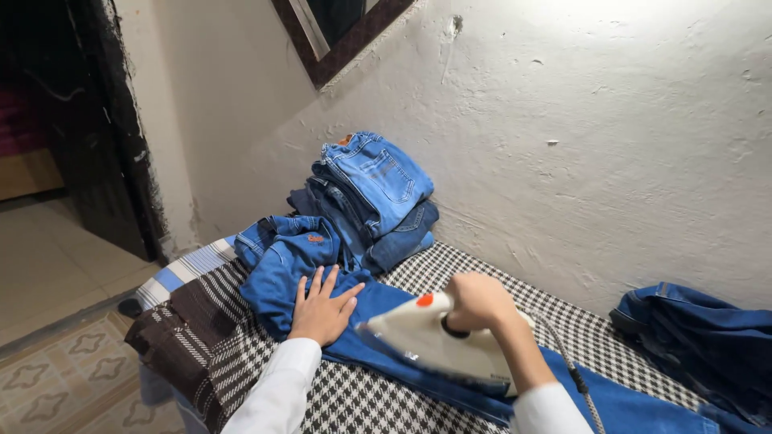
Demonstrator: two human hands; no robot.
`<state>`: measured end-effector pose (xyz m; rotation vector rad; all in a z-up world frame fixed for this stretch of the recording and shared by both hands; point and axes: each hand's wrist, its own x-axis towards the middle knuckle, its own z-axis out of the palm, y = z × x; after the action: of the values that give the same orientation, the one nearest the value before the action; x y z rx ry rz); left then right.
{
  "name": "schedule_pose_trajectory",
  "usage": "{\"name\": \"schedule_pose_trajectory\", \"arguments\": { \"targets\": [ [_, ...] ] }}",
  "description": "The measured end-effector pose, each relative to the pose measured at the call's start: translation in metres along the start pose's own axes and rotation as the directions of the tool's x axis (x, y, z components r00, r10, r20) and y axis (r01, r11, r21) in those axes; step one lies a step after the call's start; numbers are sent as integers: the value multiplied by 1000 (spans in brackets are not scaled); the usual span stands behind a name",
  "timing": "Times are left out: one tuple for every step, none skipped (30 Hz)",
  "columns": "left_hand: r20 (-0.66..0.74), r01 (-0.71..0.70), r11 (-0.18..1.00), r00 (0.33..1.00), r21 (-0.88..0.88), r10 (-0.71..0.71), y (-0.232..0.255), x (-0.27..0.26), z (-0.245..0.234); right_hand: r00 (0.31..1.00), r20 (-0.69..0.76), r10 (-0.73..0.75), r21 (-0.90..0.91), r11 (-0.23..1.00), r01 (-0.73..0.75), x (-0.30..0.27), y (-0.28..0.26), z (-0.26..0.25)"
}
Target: The recorder irons a pair of blue denim jeans on a bed and then folds them into a stack.
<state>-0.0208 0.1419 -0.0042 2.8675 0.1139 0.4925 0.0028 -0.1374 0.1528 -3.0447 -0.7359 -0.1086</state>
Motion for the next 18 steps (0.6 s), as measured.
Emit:
{"name": "schedule_pose_trajectory", "arguments": {
  "targets": [
    [1, 0, 1000, 1000, -5, 0, 2, -2, -1, 1000, 3, 2, -4, 1000, -2, -9, -4, -2],
    [0, 6, 1000, 1000, -1, -6, 4, -3, -3, 999, 10, -44, 2, 999, 44, -17, -8, -5],
    [-1, 12, 1000, 1000, 3, -12, 6, -4, -5, 996, 16, -90, 8, 996, 90, -25, -12, -8],
    [-1, 10, 1000, 1000, 4, -10, 6, -8, -8, 996, 15, -89, 10, 996, 89, -29, -15, -5],
    [5, 14, 1000, 1000, 6, -14, 7, -11, -10, 998, -49, -50, 9, 999, 50, -32, -18, -2],
    [5, 14, 1000, 1000, 6, -14, 8, -9, -13, 993, -118, -8, 8, 1000, 9, -32, -20, -1],
    [-1, 8, 1000, 1000, 6, -8, 8, -6, -15, 992, -126, -4, 7, 1000, 5, -26, -20, 3],
    [-16, 13, 1000, 1000, 7, -13, 9, -5, -14, 978, -207, -8, -47, 999, -2, -19, -18, 7],
    [-31, 19, 1000, 999, 8, -19, 10, -3, -12, 958, -286, -17, -100, 995, -12, -12, -16, 11],
    [-27, 20, 1000, 999, 5, -19, 12, -5, -9, 959, -282, -16, -102, 995, -13, -7, -14, 13],
    [-28, 20, 1000, 999, 3, -20, 14, -8, -6, 959, -280, 40, -111, 991, -74, -2, -13, 16],
    [-37, 24, 1000, 999, 9, -23, 11, -6, -7, 954, -287, 91, -115, 985, -129, 9, -15, 16],
    [-41, 27, 1000, 999, 13, -26, 9, -4, -11, 953, -291, 87, -113, 986, -124, 19, -17, 14],
    [-40, 28, 1000, 999, 11, -28, 8, -4, -14, 951, -273, 145, -102, 979, -178, 26, -18, 13],
    [-39, 29, 1000, 999, 9, -29, 8, -5, -18, 945, -256, 202, -92, 968, -232, 32, -19, 12],
    [-34, 28, 1000, 999, 1, -28, 11, -7, -15, 946, -251, 205, -99, 967, -235, 38, -16, 15],
    [-23, 37, 999, 999, 3, -36, 15, -9, -13, 927, -282, 247, -92, 955, -283, 43, -13, 19],
    [-19, 42, 999, 999, 14, -42, 15, -8, -15, 902, -321, 289, -75, 941, -329, 52, -12, 20]
  ]
}}
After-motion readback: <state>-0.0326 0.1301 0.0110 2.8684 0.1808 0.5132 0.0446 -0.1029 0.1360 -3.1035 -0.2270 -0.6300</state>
